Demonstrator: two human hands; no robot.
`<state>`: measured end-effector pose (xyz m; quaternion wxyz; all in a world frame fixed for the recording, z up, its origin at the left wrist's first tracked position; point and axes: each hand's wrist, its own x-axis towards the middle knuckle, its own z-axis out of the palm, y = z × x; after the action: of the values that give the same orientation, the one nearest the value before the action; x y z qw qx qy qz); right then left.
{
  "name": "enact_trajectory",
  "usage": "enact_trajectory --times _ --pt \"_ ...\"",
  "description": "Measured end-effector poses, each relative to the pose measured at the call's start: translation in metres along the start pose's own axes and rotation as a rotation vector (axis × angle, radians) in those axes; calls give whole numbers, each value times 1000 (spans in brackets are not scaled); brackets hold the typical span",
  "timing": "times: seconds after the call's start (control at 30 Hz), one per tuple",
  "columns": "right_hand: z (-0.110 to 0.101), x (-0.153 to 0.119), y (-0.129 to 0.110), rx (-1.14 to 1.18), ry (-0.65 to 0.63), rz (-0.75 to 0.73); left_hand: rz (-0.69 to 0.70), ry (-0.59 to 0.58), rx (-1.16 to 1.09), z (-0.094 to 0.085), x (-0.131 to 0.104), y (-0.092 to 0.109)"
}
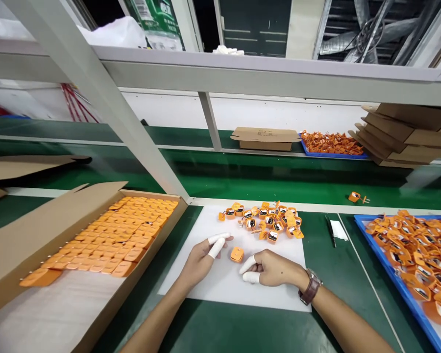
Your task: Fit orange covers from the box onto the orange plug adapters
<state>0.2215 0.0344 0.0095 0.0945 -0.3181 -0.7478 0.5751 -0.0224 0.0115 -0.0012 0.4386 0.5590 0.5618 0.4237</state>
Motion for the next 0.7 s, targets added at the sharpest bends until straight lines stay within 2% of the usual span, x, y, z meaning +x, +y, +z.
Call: enact_trajectory --times 0.07,0.17,0.27,0.43,0.53,0.7 --pt "1 1 7 95 25 -11 50 -66 19 -3 -1 1" --pt "4 2 14 244 78 -10 174 -180 193 -2 -3 1" --pt "9 3 18 372 178 -7 219 -180 273 7 -6 -1" --pt "20 9 16 519 260 -118 188 -207 96 20 -10 -9" --pt "25 11 15 558 321 -149 176 -182 -20 22 -11 -12" --pt "27 11 19 591 358 -139 151 -181 -182 21 -12 -5"
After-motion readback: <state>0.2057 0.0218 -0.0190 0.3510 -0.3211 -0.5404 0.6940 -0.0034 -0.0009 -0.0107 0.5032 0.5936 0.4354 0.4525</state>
